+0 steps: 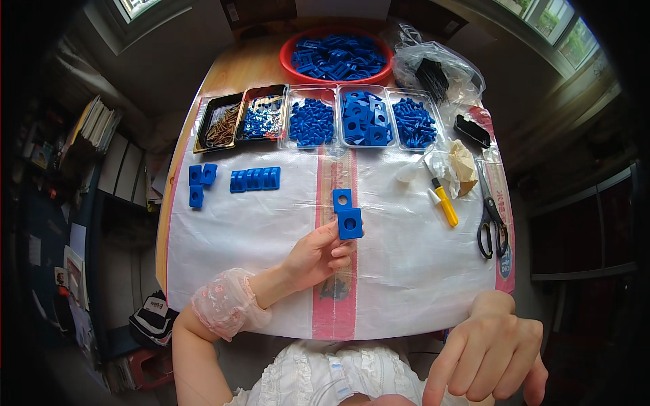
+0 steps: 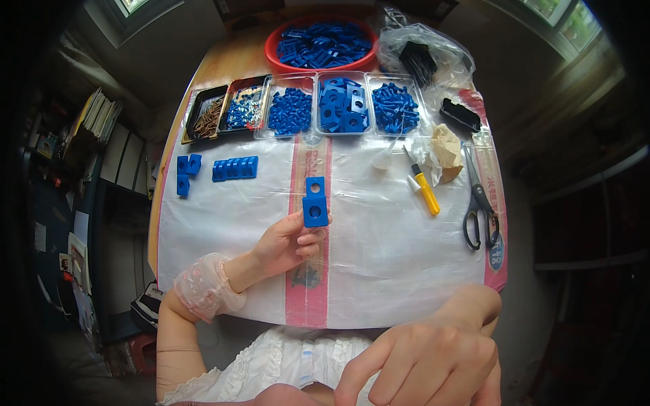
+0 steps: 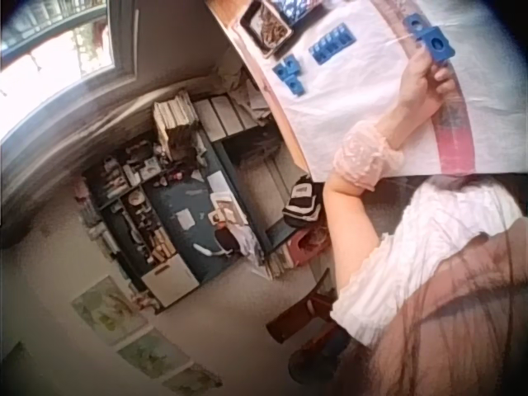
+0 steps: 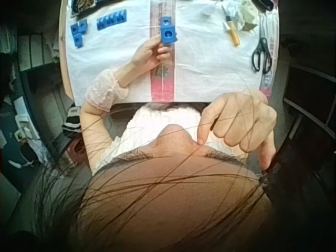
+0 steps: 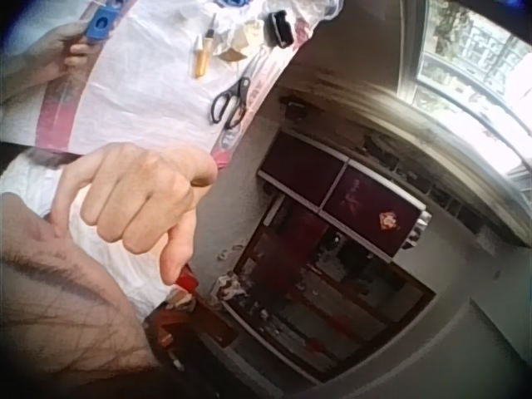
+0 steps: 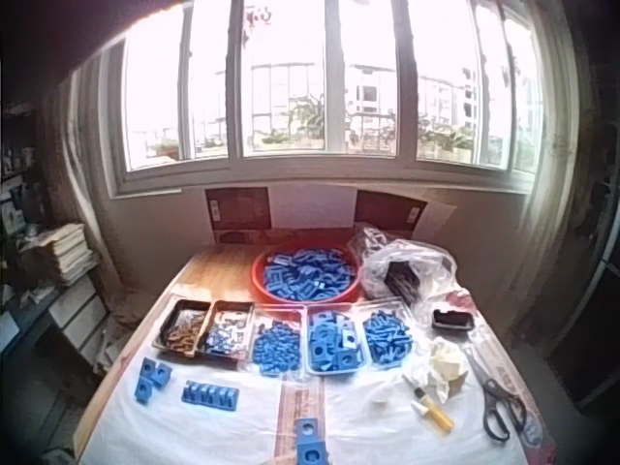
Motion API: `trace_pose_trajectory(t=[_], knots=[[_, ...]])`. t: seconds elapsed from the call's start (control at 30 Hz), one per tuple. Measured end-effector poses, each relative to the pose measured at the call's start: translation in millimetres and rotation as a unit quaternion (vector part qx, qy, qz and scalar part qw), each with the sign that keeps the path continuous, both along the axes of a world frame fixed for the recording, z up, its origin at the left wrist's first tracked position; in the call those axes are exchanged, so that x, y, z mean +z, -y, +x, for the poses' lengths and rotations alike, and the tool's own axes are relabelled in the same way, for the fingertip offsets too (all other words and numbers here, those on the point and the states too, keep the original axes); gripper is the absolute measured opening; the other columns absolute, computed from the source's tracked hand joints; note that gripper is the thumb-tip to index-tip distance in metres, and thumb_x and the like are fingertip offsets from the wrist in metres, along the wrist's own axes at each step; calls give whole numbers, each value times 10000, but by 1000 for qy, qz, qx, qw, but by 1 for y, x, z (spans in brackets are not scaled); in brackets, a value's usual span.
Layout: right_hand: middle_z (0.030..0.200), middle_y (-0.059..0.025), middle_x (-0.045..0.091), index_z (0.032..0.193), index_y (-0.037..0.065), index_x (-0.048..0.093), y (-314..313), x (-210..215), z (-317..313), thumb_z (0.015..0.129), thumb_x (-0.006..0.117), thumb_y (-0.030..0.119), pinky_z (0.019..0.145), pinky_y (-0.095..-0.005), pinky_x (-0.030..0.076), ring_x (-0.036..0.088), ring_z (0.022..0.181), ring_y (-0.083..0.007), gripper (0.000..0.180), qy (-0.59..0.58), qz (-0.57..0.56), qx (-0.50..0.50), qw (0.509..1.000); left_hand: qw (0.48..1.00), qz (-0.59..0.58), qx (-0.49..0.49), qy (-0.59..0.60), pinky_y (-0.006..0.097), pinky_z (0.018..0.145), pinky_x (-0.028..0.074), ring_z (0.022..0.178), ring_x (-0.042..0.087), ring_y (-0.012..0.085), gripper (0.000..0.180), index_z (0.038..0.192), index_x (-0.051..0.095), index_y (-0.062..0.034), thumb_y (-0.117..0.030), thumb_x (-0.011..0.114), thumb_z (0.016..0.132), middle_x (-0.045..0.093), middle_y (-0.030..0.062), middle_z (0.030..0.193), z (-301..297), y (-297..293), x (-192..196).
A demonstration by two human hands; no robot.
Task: The recorder is assembling small blue plastic parts at a workstation, using a hand tool to press components together.
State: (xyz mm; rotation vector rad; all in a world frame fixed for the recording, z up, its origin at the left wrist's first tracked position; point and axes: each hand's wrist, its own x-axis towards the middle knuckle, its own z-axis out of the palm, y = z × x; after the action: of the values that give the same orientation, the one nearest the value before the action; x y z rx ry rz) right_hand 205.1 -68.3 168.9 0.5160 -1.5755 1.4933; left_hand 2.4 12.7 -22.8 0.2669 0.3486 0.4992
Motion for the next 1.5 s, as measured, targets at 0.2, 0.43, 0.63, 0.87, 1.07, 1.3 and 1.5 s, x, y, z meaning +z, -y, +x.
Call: trace_pose_trajectory(t=[0.2,0.43,0.63,0.87,1.07,1.3,1.5], knots=[[489,24,320,484,160,387,-1,-1,-3,987,552,388,887,-465,507,388,404,-129,576,-8,-5,4,1000,1000,0,4,-5,205,594,384,674,407,49,303,1276,517,-33,-224,431,1057,560,-4,1067,0,0,-1],[493,27,311,490,155,401,0,-1,-2,986,560,395,908,-472,505,372,402,-129,573,5,-8,11,1000,1000,7,0,1,207,598,386,681,406,51,319,1293,509,-30,-230,429,1058,566,1,1091,-1,0,-3],[471,2,326,476,135,387,2,-4,0,1015,484,397,882,-478,511,374,390,-141,607,22,-29,-7,999,1000,-2,2,19,204,595,383,682,406,48,328,1291,510,-33,-254,433,1061,573,5,1084,-7,1,-7],[403,-11,373,516,75,512,-24,-18,22,1074,291,429,649,-377,460,337,324,-137,697,104,-160,-315,930,1000,23,9,-8,204,595,379,683,410,47,330,1273,513,-42,-285,431,1065,579,10,1094,-4,1,-3],[737,-20,603,1089,-2,596,-60,-37,26,913,622,24,529,-210,447,546,567,-43,180,272,-239,-509,781,999,45,3,4,207,599,379,683,411,46,333,1269,516,-46,-295,429,1065,585,12,1100,0,-1,-5],[849,-24,617,1095,2,592,-58,-65,21,931,638,83,632,-216,460,551,703,-59,188,319,-300,-449,779,999,49,10,-14,204,598,375,683,416,47,350,1266,530,-50,-320,438,1063,589,11,1096,-1,0,0],[877,17,606,1197,45,642,-43,-139,17,936,657,252,632,-207,408,511,752,-48,333,374,-392,-426,724,997,70,-11,-14,202,603,369,700,420,49,354,1284,532,-68,-329,452,1058,582,-9,1059,0,0,1]])
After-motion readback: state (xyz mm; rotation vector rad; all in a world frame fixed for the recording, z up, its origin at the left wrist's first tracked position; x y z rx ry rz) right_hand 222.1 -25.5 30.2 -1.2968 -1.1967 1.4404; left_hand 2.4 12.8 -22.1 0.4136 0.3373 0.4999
